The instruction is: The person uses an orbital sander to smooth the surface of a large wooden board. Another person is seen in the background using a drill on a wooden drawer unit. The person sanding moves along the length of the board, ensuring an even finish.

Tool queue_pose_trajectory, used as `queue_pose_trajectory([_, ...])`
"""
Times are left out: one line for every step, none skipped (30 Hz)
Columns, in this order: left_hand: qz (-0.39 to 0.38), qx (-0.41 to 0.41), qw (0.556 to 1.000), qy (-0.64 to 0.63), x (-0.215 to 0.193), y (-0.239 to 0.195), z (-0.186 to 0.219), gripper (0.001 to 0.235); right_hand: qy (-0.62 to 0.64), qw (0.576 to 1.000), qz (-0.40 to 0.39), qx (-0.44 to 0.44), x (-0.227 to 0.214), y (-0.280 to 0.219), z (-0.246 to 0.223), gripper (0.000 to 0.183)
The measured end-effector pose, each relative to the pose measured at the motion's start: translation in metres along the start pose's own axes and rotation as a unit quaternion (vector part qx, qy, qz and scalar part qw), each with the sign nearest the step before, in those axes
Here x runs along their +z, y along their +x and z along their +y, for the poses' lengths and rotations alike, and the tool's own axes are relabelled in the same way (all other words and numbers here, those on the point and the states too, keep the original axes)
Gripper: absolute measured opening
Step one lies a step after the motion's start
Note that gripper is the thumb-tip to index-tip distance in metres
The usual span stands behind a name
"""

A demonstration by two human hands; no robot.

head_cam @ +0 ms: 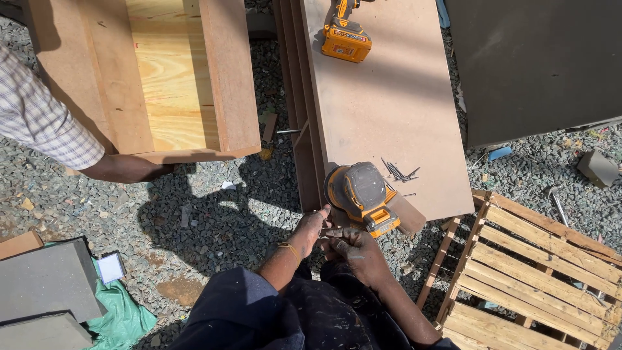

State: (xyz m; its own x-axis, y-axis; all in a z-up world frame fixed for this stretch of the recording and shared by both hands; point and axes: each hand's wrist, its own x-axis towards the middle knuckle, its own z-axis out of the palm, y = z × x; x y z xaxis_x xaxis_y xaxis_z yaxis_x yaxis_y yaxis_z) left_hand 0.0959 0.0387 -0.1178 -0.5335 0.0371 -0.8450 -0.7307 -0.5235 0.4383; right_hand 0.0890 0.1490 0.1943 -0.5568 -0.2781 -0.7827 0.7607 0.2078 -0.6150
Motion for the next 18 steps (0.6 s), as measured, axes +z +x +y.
queue_pose_trajectory([0.0,0.021,1.0,-0.009,0.016,-0.054,0.032,0.061,-0.105,0.992,0.015,-0.073,0.0,-0.004,-0.012,0.024])
queue_pose_trajectory([0.0,0.043,0.999,-0.018,0.032,-0.115,0.064,0.057,-0.208,0.966,0.029,-0.147,-0.001,-0.008,-0.024,0.02])
queue_pose_trajectory([0.001,0.047,0.999,-0.021,0.032,-0.115,0.069,0.057,-0.211,0.966,0.026,-0.15,-0.003,-0.012,-0.034,0.02])
queue_pose_trajectory([0.005,0.038,0.999,0.01,0.033,-0.114,0.074,0.046,-0.255,0.942,0.082,-0.201,-0.005,-0.016,-0.045,0.025])
queue_pose_trajectory([0.009,0.029,0.999,0.041,0.035,-0.113,0.079,0.037,-0.296,0.911,0.137,-0.251,-0.007,-0.019,-0.056,0.035])
queue_pose_trajectory([0.012,0.033,0.999,0.036,0.039,-0.115,0.081,0.037,-0.3,0.91,0.132,-0.255,-0.019,-0.004,-0.052,0.035])
queue_pose_trajectory([0.029,0.042,0.998,0.042,0.043,-0.118,0.084,0.037,-0.344,0.881,0.174,-0.275,-0.031,0.01,-0.048,0.038])
queue_pose_trajectory([0.047,0.052,0.996,0.048,0.046,-0.12,0.088,0.037,-0.385,0.848,0.213,-0.296,-0.042,0.027,-0.046,0.042])
queue_pose_trajectory([0.052,0.057,0.996,0.042,0.048,-0.122,0.092,0.037,-0.388,0.846,0.206,-0.302,-0.037,0.027,-0.054,0.042])
queue_pose_trajectory([0.077,0.068,0.993,0.054,0.052,-0.124,0.095,0.037,-0.416,0.799,0.214,-0.378,-0.033,0.027,-0.06,0.031])
queue_pose_trajectory([0.102,0.078,0.99,0.065,0.057,-0.125,0.097,0.037,-0.44,0.744,0.221,-0.452,-0.03,0.026,-0.067,0.021])
queue_pose_trajectory([0.104,0.081,0.989,0.059,0.047,-0.101,0.088,0.037,-0.442,0.742,0.216,-0.456,-0.027,0.026,-0.068,0.021])
queue_pose_trajectory([0.111,0.102,0.982,0.115,0.038,-0.076,0.079,0.035,-0.468,0.728,0.201,-0.459,-0.025,0.026,-0.07,0.021])
queue_pose_trajectory([0.118,0.124,0.971,0.168,0.03,-0.052,0.07,0.033,-0.494,0.712,0.185,-0.463,-0.024,0.026,-0.072,0.04])
queue_pose_trajectory([0.122,0.127,0.971,0.162,0.035,-0.074,0.08,0.033,-0.497,0.709,0.179,-0.468,-0.027,0.029,-0.072,0.04])
queue_pose_trajectory([0.127,0.133,0.971,0.151,0.04,-0.096,0.089,0.036,-0.53,0.728,0.149,-0.408,-0.029,0.032,-0.073,0.061])
queue_pose_trajectory([0.132,0.139,0.971,0.14,0.045,-0.118,0.099,0.04,-0.562,0.742,0.119,-0.346,-0.031,0.035,-0.074,0.084])
queue_pose_trajectory([0.141,0.142,0.971,0.131,0.049,-0.122,0.1,0.04,-0.566,0.737,0.109,-0.352,-0.032,0.034,-0.08,0.084])
